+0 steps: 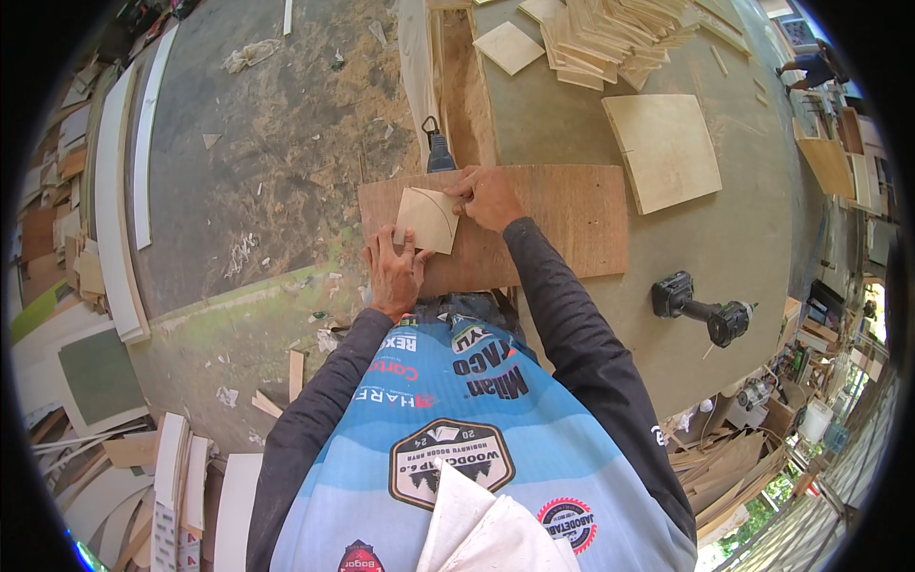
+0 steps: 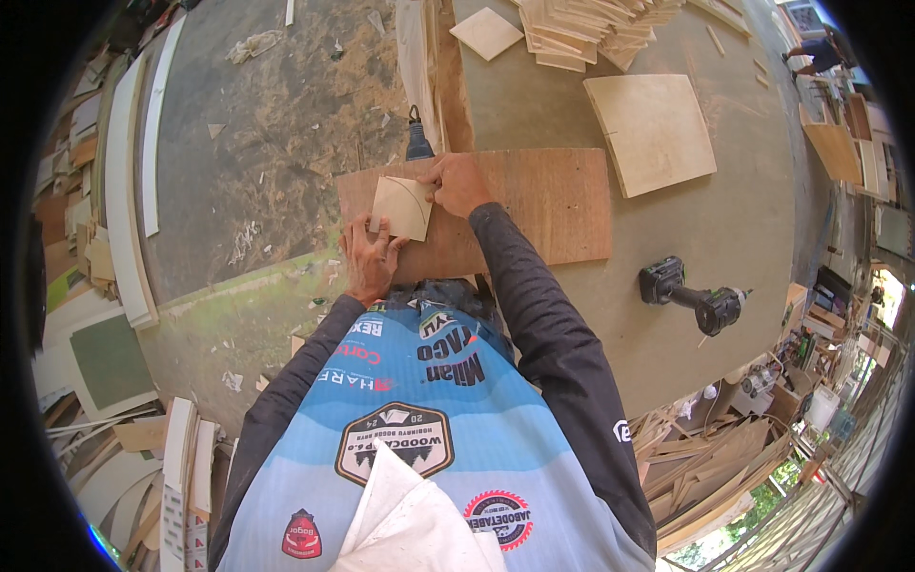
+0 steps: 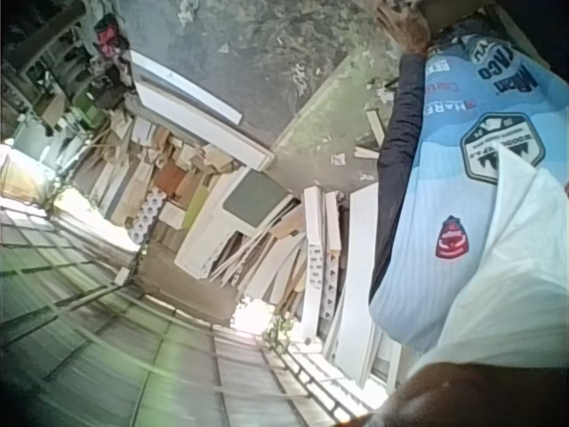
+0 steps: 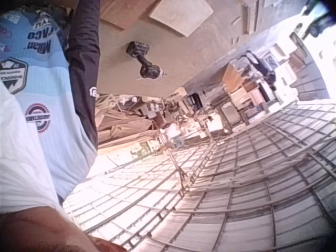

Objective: The person marks a square wood piece and uses a handheld electric cutter to trim the edges.

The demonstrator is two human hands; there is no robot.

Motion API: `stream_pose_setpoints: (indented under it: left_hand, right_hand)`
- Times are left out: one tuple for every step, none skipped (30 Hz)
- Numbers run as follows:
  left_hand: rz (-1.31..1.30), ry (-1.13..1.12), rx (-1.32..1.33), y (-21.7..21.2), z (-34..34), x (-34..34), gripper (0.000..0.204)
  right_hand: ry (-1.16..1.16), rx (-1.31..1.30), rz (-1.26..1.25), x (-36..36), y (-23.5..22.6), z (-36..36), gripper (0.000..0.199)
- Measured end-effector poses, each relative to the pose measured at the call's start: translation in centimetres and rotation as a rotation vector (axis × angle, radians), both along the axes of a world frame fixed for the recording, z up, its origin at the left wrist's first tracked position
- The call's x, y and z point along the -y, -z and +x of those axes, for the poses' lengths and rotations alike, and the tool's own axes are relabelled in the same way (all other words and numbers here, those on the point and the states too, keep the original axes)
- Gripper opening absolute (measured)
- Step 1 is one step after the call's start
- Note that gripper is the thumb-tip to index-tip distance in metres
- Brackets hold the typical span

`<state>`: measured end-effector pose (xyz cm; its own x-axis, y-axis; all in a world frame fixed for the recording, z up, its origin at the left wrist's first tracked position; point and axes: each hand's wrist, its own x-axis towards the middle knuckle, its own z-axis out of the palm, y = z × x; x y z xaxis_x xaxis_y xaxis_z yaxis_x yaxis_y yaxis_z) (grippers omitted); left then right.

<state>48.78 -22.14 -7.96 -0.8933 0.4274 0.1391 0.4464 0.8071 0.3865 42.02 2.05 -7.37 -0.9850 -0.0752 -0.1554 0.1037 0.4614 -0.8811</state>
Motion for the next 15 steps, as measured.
stream_pose_setpoints:
  left_hand:
    - [0.002,-0.002,-0.003,-0.03,-0.01,-0.02,0.053]
    - [0.007,-0.002,-0.008,0.02,0.00,0.01,0.053]
    - [0.012,-0.002,-0.012,0.12,0.01,0.06,0.052]
    - [0.016,-0.002,-0.016,0.22,0.02,0.12,0.052]
    - [0.019,-0.002,-0.016,0.31,0.03,0.15,0.052]
    - [0.022,-0.003,-0.017,0.39,0.03,0.18,0.051]
    - [0.024,-0.003,-0.017,0.42,0.04,0.19,0.051]
    - [0.025,-0.006,-0.014,0.41,0.04,0.17,0.050]
    - [0.026,-0.009,-0.011,0.37,0.05,0.15,0.050]
    - [0.026,-0.012,-0.008,0.33,0.07,0.12,0.050]
    - [0.022,-0.014,-0.004,0.28,0.08,0.12,0.049]
    - [0.018,-0.017,-0.001,0.21,0.09,0.11,0.049]
    - [0.014,-0.019,0.002,0.15,0.10,0.10,0.049]
    - [0.019,-0.019,-0.001,0.10,0.10,0.08,0.049]
    - [0.025,-0.018,-0.005,0.05,0.10,0.05,0.049]
  right_hand:
    - [-0.002,0.007,0.000,0.02,-0.11,-0.04,0.038]
    - [-0.003,0.015,0.001,0.06,-0.26,-0.06,0.038]
    - [-0.004,0.022,0.003,0.11,-0.39,-0.10,0.038]
    - [-0.009,0.013,0.015,0.15,-0.51,-0.15,0.038]
    - [-0.014,0.004,0.026,0.16,-0.61,-0.19,0.038]
    - [-0.020,-0.006,0.037,0.17,-0.65,-0.21,0.038]
    - [-0.021,-0.004,0.030,0.16,-0.56,-0.22,0.038]
    - [-0.021,-0.002,0.024,0.15,-0.45,-0.26,0.038]
    - [-0.022,-0.001,0.018,0.14,-0.39,-0.30,0.038]
    - [-0.025,0.001,0.022,0.11,-0.36,-0.36,0.038]
    - [-0.029,0.003,0.025,0.13,-0.43,-0.46,0.038]
    - [-0.033,0.006,0.028,0.15,-0.46,-0.55,0.038]
    - [-0.036,0.008,0.029,0.17,-0.42,-0.62,0.039]
    - [-0.039,0.010,0.031,0.17,-0.41,-0.68,0.039]
    - [-0.041,0.011,0.032,0.17,-0.39,-0.73,0.039]
